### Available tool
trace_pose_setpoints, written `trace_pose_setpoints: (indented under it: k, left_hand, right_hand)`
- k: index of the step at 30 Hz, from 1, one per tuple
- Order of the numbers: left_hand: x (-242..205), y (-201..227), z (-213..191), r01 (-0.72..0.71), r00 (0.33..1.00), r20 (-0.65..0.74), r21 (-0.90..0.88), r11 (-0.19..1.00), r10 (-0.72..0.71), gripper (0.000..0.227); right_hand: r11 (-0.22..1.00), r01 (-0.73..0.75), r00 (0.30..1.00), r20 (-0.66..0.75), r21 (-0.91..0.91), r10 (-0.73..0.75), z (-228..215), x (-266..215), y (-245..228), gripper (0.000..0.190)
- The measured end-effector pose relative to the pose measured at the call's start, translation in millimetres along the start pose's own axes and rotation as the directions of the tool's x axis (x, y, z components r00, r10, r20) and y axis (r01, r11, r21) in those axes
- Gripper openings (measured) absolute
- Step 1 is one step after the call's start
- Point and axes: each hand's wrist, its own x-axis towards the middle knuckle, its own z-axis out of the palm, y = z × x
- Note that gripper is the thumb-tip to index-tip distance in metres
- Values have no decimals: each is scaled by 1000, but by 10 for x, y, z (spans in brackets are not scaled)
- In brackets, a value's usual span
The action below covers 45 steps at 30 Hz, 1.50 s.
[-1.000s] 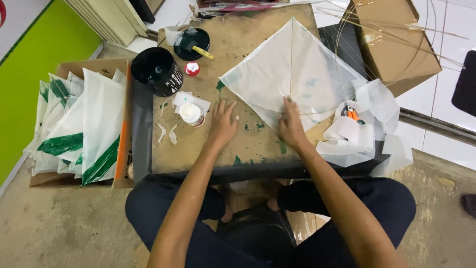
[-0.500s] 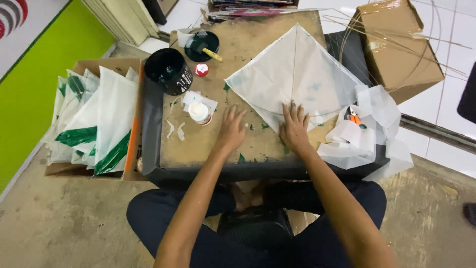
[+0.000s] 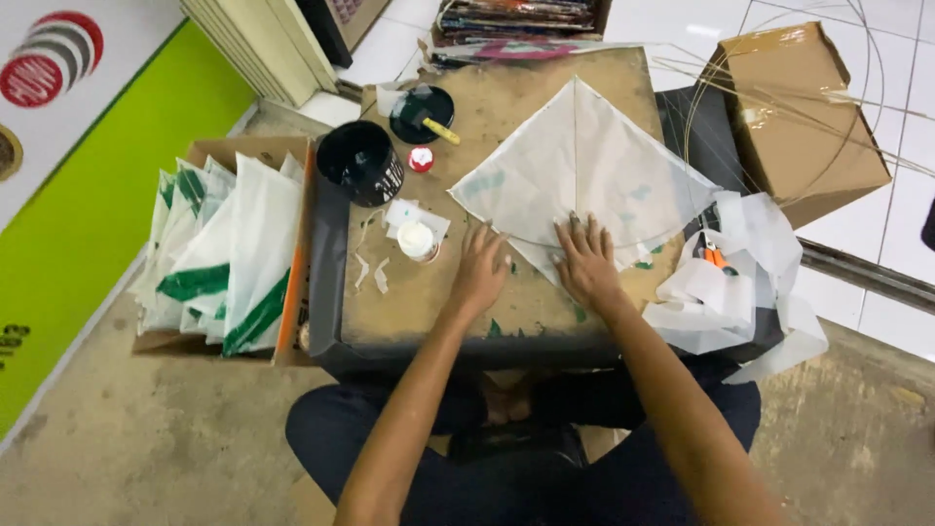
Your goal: Assembling kites by applying adhesive or paint with a brush, attaching bamboo sticks, and folding paper edges.
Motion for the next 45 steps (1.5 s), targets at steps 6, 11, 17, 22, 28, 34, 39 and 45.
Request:
trace_pose_setpoints:
  k: [6, 11, 17, 22, 28, 34, 39, 45]
  left_hand:
    - [-41, -69, 89, 69, 997, 39, -68, 995, -67, 49]
    - [-86, -102, 73, 51, 999, -7, -124, 991, -52, 46]
    - [-130, -219, 76, 57, 998, -28, -101, 993, -61, 46]
    - [-87, -303, -24, 58, 995, -79, -131, 990, -69, 46]
    - [32, -463, -371, 9, 970, -243, -63, 998, -25, 39]
    - [-36, -894, -671, -1, 911, -412, -46, 999, -18, 40]
    - [-288, -1083, -906, 134, 939, -296, -153, 979, -175, 73]
    - [-159, -1670, -781, 286, 951, -90, -101, 953, -295, 92]
  right_hand:
    - [922, -122, 992, 37, 369, 117, -5, 362, -119, 79]
    - [888, -29, 999, -4, 458, 35, -204, 334, -229, 69]
    - [878, -77, 997, 63, 472, 54, -176, 111, -315, 69]
    - [789, -91, 994, 9, 608, 107, -349, 49, -412, 66]
    - [756, 170, 961, -276, 632, 15, -369, 439, -624, 53]
    - [751, 300, 953, -220, 588, -209, -354, 864, -1147, 60]
    - [865, 139, 918, 265, 482, -295, -277, 1019, -1587, 61]
    - [945, 177, 797, 523, 274, -301, -718, 1092, -1951, 58]
